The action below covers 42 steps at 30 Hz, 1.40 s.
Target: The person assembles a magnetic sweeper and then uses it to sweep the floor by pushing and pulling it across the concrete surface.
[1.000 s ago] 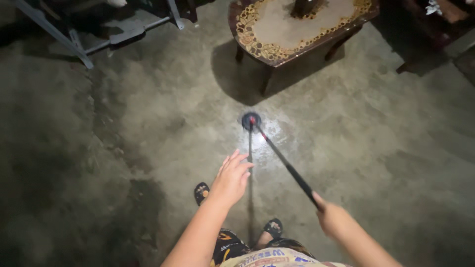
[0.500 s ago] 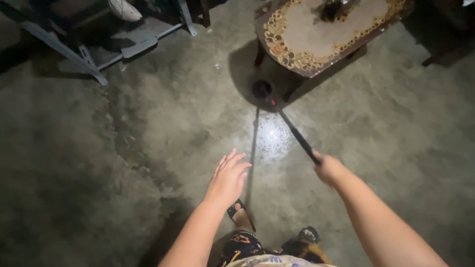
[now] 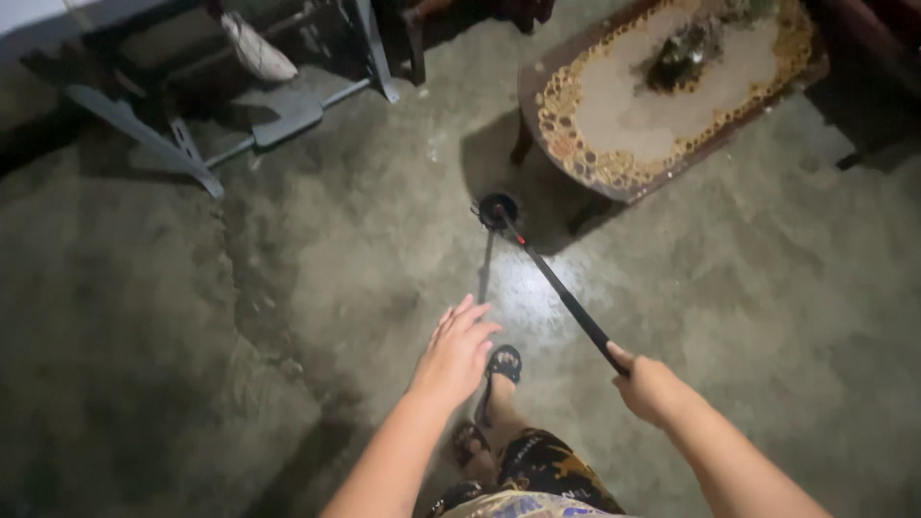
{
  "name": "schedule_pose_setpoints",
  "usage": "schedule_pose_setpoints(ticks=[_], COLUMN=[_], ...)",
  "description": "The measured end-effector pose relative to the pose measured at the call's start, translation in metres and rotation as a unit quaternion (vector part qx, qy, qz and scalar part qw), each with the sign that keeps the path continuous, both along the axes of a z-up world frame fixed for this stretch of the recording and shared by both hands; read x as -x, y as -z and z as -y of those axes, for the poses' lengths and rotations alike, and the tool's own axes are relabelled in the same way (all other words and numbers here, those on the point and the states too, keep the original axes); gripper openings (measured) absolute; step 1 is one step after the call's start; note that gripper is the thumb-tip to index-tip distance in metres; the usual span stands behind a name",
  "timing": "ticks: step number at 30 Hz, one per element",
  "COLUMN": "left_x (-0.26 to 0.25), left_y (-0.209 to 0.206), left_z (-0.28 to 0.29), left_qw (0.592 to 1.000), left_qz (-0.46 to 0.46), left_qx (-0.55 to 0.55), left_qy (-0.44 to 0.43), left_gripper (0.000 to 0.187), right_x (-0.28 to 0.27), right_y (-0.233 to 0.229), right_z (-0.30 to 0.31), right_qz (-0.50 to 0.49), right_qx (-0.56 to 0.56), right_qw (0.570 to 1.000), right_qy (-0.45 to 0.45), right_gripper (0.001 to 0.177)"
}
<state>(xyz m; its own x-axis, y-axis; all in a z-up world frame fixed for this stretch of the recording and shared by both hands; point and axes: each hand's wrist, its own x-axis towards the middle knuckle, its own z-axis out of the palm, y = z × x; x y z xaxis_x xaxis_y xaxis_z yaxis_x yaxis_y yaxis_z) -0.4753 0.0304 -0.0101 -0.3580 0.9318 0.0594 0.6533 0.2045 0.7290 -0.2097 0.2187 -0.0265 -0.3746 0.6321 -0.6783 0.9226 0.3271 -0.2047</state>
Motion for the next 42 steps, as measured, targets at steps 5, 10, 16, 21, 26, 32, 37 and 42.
schedule_pose_setpoints(ticks=[5, 10, 16, 21, 26, 32, 37, 42], left_x=[0.047, 0.098, 0.162, 0.243, 0.353, 0.458, 0.502, 0.524], left_y=[-0.010, -0.035, -0.049, -0.038, -0.026, -0.033, -0.040, -0.043], left_z=[-0.041, -0.081, -0.094, -0.094, -0.108, -0.122, -0.163, -0.218], left_qw=[1.000, 0.999, 0.998, 0.999, 1.000, 0.997, 0.994, 0.988], left_qz=[-0.009, -0.027, -0.022, -0.026, -0.020, -0.026, -0.029, -0.030], left_qx=[0.013, 0.007, 0.020, 0.014, -0.001, 0.028, -0.001, -0.028], left_qy=[-0.008, -0.039, -0.047, -0.024, 0.015, 0.070, 0.108, 0.149], left_gripper=[0.026, 0.026, 0.026, 0.025, 0.028, 0.027, 0.026, 0.023], right_x=[0.073, 0.140, 0.254, 0.314, 0.369, 0.453, 0.515, 0.574], right_y=[0.008, 0.110, 0.106, 0.100, 0.083, 0.067, 0.082, 0.093], right_z=[-0.070, -0.143, -0.179, -0.167, -0.111, -0.043, -0.073, -0.143], right_qz=[0.038, -0.053, -0.105, -0.218, -0.226, -0.250, -0.299, -0.317], right_qx=[0.062, -0.047, 0.190, 0.318, 0.300, 0.265, 0.262, 0.247], right_qw=[0.996, 0.996, 0.965, 0.829, 0.769, 0.706, 0.680, 0.635], right_qy=[0.058, -0.045, 0.144, 0.405, 0.517, 0.608, 0.616, 0.660], right_gripper=[0.064, 0.065, 0.075, 0.076, 0.070, 0.059, 0.053, 0.069])
